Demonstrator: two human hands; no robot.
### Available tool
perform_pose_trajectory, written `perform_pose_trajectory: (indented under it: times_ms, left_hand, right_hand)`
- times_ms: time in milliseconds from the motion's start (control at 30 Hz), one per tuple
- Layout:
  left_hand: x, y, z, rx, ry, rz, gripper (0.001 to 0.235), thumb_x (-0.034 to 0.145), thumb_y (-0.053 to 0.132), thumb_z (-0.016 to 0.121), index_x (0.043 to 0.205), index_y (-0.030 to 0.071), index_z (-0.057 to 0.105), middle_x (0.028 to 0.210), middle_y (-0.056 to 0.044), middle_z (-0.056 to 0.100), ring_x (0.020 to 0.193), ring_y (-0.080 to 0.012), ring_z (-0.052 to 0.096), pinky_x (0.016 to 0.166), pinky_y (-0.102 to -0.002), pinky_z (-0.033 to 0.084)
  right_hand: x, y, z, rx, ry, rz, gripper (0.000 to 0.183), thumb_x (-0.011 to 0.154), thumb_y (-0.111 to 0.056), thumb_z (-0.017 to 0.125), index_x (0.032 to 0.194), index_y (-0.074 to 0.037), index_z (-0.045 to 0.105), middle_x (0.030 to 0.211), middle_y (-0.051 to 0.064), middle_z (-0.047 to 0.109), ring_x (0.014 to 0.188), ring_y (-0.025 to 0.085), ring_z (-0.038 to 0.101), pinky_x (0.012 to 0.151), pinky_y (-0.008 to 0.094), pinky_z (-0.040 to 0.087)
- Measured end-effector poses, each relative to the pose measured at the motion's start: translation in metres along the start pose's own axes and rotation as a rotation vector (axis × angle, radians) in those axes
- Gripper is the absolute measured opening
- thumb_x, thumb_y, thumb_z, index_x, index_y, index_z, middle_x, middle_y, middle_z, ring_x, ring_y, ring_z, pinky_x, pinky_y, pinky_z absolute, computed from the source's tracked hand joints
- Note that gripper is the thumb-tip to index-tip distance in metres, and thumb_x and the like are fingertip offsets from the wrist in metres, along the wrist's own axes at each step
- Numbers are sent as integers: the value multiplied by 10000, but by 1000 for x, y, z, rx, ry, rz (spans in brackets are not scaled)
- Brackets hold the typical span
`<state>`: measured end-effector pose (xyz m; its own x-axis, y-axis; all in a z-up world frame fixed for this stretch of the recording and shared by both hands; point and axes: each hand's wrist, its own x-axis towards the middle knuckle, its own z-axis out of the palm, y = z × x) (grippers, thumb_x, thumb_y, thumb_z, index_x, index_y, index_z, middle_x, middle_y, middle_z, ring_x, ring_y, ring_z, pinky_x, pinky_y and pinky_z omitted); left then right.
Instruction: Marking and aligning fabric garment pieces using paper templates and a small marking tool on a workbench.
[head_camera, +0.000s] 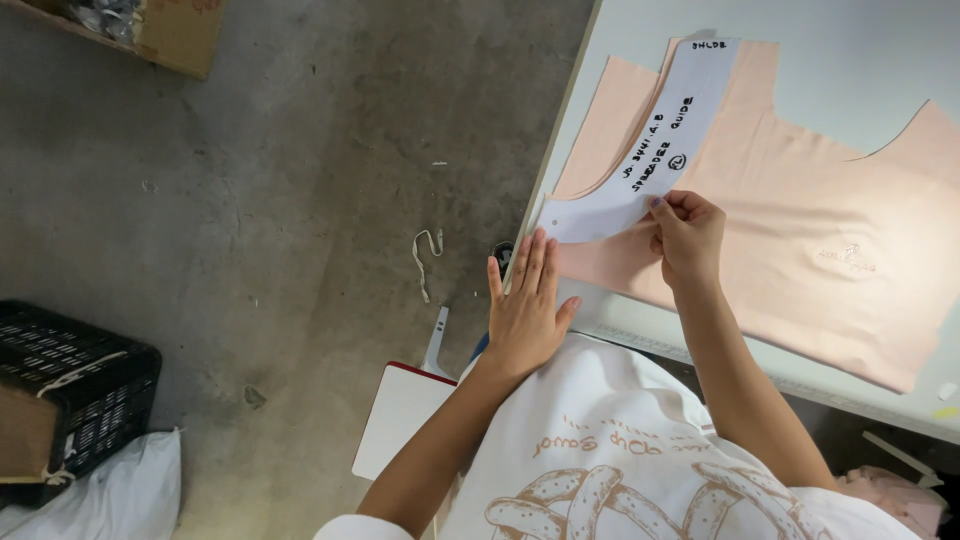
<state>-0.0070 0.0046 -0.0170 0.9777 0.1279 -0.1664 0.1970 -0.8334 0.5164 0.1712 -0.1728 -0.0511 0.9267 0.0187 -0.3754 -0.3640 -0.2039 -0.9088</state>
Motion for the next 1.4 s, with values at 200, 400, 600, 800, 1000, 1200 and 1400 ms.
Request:
perform_pose_trajectory:
  times_ms: [200,400,600,800,1000,1200,1400]
  left_hand:
    - [0,-2,8,74,31,-1,855,978,519,543,1627,43,255,1731,-148,171,1609,-272,109,1203,-635,-135]
    - [0,-4,8,107,21,-1,862,975,527,540,1632,53,246,1730,-139,174,1607,-273,101,1186,-659,-138]
    - [1,-3,7,97,5,-8,857,981,529,525,1631,50,237,1728,-140,175,1606,-273,97,1175,-676,-142]
    - [7,4,-19,106,-57,-20,787,955,455,598,1575,45,339,1702,-148,232,1588,-335,117,1116,-782,-101]
    - [80,15,-60,248,-72,200,754,795,348,777,1454,97,510,1612,-160,376,1545,-337,257,1123,-810,140]
    - [238,52,-38,435,-360,578,1475,555,349,1025,1676,217,76,1753,-59,-13,1621,-256,26,1261,-697,17]
    - [258,57,-24,456,-421,570,1500,354,395,1064,1598,108,277,1722,-104,164,1580,-288,176,1223,-744,-25]
  right_hand:
    - [-9,-19,12,-146,120,-21,191,945,-36,689,1109,34,620,723,133,665,401,101,475,338,245,358]
    - [-16,-51,22,-363,143,-1,389,916,-37,682,1269,-62,519,676,77,680,499,118,538,411,220,363]
    - [-13,-55,22,-439,126,-18,452,909,-28,684,1326,-99,525,654,50,677,613,163,628,533,240,450]
    - [4,-31,14,-560,109,-64,499,904,-50,707,1354,-123,505,632,64,657,651,221,633,566,303,465]
    - [5,-40,16,-754,94,-122,655,877,-167,748,1495,-173,529,680,90,627,811,371,677,768,488,553]
    - [3,-39,18,-750,113,-106,689,860,-186,706,1519,-194,506,668,166,663,817,468,695,812,602,516]
    - [46,-11,-30,-414,138,-94,558,930,-204,721,1434,-212,481,908,106,648,759,234,631,648,363,504]
